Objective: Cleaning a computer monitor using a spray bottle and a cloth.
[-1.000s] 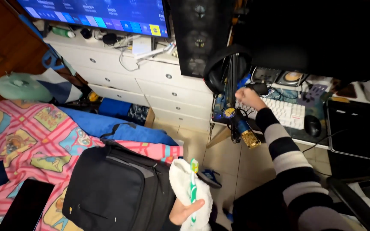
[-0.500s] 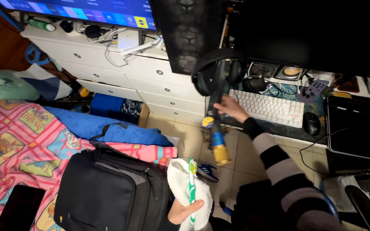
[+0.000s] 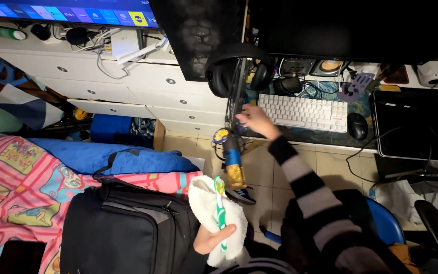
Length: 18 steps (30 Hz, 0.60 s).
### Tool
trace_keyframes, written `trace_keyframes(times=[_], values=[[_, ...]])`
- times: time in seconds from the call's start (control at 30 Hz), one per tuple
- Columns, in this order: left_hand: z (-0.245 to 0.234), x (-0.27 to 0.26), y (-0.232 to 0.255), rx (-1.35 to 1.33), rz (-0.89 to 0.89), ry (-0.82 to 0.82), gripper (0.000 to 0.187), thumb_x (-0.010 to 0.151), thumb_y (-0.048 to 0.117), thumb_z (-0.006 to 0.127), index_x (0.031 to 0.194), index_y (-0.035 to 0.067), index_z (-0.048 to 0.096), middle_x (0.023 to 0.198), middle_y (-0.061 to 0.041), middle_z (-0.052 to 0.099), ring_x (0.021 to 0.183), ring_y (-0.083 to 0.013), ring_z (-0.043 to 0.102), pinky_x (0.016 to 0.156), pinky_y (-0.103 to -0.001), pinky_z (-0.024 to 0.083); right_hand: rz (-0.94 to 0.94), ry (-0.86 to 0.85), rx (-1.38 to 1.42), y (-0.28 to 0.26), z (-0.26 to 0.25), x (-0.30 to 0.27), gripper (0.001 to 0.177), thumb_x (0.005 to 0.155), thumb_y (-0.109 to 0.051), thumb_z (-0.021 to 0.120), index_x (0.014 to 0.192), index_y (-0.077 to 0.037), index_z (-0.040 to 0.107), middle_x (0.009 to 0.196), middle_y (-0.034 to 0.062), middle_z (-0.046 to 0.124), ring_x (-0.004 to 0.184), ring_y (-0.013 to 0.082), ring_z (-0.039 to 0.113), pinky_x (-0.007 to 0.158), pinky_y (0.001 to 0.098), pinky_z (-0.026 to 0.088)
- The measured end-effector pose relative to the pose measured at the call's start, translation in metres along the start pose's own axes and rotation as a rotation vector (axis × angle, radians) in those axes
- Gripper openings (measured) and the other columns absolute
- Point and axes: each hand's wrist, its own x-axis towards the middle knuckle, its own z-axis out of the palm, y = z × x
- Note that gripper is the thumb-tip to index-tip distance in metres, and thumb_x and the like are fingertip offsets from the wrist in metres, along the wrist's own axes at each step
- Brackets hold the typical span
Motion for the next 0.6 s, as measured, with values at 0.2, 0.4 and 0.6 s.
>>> trace_keyframes(times=[0.2, 0.4, 0.6], values=[[-0.026, 0.009, 0.013, 0.041, 0.027, -0.068, 0.053, 0.093, 0.004, 0.076, 0.140, -0.003, 0.053, 0.121, -0.007, 0.063, 0.113, -0.0164, 0.059, 0.099, -0.033, 0.048, -0.204, 0.528, -0.114, -0.020, -0.085, -0.077, 0.019, 0.102, -0.014, 0.062, 0.105, 0.004, 0.068, 0.089, 0.0115, 0.073, 0.084, 0.0185, 0.074, 0.070, 0.0311, 0.059], [-0.020, 0.021, 0.041, 0.043, -0.019, -0.126, 0.052, 0.093, 0.004, 0.073, 0.140, 0.000, 0.052, 0.125, -0.007, 0.064, 0.117, -0.0172, 0.060, 0.102, -0.033, 0.048, -0.194, 0.503, -0.849, 0.132, -0.047, -0.048, 0.018, 0.087, -0.019, 0.073, 0.091, -0.001, 0.071, 0.089, 0.0238, 0.069, 0.082, 0.0422, 0.068, 0.072, 0.0519, 0.055], [-0.003, 0.041, 0.030, 0.086, 0.202, -0.218, 0.046, 0.098, 0.003, 0.069, 0.141, -0.002, 0.053, 0.129, -0.013, 0.065, 0.123, -0.0260, 0.063, 0.107, -0.039, 0.047, -0.312, 0.187, -1.216, 0.183, 0.013, 0.002, 0.051, 0.077, -0.027, 0.076, 0.120, -0.002, 0.064, 0.111, 0.0182, 0.067, 0.105, 0.0415, 0.063, 0.092, 0.0545, 0.049]])
